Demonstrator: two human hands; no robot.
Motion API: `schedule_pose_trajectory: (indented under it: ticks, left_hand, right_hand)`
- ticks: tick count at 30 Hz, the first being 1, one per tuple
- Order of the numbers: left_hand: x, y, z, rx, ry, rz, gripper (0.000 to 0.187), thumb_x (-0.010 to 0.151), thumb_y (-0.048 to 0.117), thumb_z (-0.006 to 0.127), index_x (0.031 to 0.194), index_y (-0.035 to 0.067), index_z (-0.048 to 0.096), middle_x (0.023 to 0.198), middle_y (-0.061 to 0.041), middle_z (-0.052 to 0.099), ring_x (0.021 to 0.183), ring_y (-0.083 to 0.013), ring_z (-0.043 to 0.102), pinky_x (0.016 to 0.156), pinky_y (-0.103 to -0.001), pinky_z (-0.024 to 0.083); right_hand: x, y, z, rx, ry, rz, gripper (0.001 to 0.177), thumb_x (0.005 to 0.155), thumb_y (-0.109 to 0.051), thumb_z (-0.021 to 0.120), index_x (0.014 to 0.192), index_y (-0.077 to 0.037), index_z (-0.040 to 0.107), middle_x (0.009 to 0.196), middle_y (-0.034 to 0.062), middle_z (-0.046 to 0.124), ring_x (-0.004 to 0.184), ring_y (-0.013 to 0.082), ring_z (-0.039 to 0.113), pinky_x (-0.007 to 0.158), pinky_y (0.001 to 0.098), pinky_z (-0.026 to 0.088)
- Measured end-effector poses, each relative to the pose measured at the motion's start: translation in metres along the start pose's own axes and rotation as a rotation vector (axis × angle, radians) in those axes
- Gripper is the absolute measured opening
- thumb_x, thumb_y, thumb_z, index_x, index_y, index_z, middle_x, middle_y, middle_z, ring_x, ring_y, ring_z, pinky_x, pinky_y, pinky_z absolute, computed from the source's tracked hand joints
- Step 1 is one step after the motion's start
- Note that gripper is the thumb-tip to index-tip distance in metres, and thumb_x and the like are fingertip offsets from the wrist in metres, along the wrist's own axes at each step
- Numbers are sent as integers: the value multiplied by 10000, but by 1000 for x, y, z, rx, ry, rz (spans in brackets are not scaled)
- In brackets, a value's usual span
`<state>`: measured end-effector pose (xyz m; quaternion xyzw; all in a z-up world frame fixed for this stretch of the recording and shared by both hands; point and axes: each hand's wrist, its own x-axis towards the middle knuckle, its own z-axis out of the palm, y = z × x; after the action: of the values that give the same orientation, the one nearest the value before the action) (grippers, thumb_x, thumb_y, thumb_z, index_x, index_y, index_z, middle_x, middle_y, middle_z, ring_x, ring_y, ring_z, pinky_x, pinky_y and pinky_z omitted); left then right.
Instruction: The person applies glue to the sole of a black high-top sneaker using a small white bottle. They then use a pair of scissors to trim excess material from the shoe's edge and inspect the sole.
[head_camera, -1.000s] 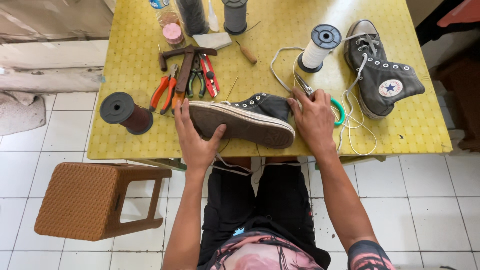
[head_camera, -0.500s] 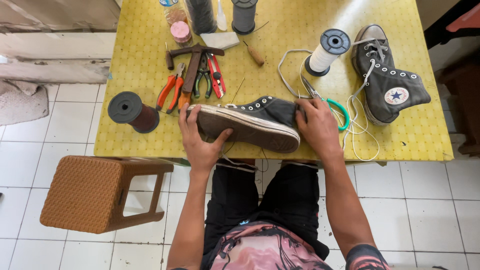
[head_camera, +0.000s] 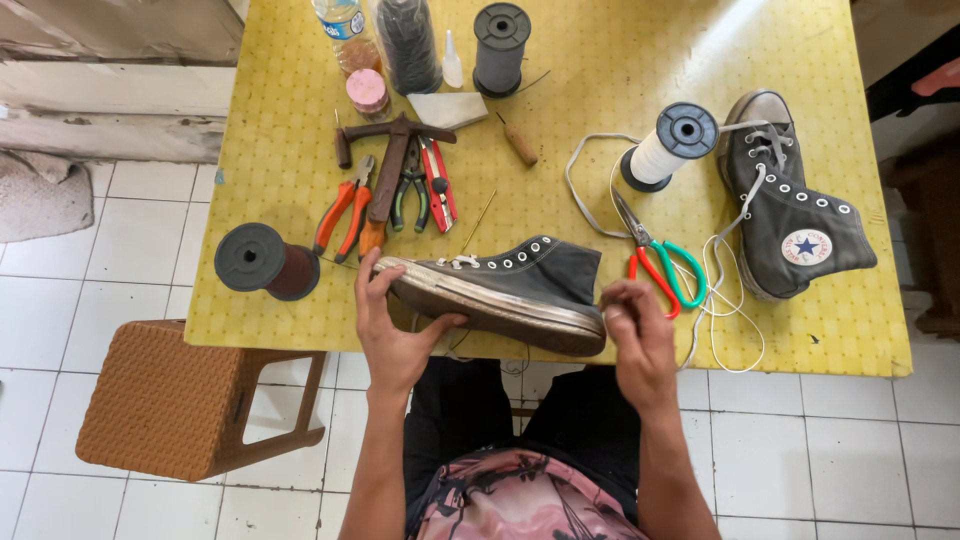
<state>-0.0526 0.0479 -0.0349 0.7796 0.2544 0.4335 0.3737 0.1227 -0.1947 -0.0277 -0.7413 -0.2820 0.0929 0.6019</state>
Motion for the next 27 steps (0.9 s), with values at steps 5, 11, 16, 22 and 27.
schedule_pose_trajectory:
  ticks: [5,11,16,22,27]
  left_hand:
    - [15,28,-9,12,-25,68,869,534,348,1019,1258,186,567,1458,-220,444,1348,-450,523,1146,-576,408]
    - [31,64,-5,-72,-99,289,798,502,239,1050,1213,206,689,1383,-218,361,1335,-480,461,1173,-549,402]
    - [52,80,-17,-64,-338,476,562,829,253,946,1214,260,537,1390,-178,343,1329,-424,411,1165,-606,434]
    - [64,94,-24,-19,-427,512,381,826,175,920,1048,258,622,1227,-108,370,1200,-369,448,1067,-537,472]
    - [67,96,-24,55,-440,521,558,748,539,920,1176,275,679,1212,-111,391,1202,-340,430,1098,-516,418]
  right_hand:
    - [-7,-35,13,-281,-22,-127,300,1010,-130,577,1275,-137,717,964,102,700,790,261,672,763,378,551]
    - [-4,-44,8,-229,-53,-134,323,984,-79,606,1252,-155,769,830,61,633,594,128,511,548,276,480]
    - [-11,-77,2,-208,-133,-117,322,969,-52,641,1282,-79,715,894,48,569,778,156,560,666,264,443]
    - [-19,-115,12,-114,-194,-234,278,920,-34,687,1188,-76,743,906,67,685,691,131,629,595,225,483]
    - [-23,-113,21,-217,-115,-312,267,934,-38,714,1182,-128,754,940,79,586,605,128,543,570,223,474]
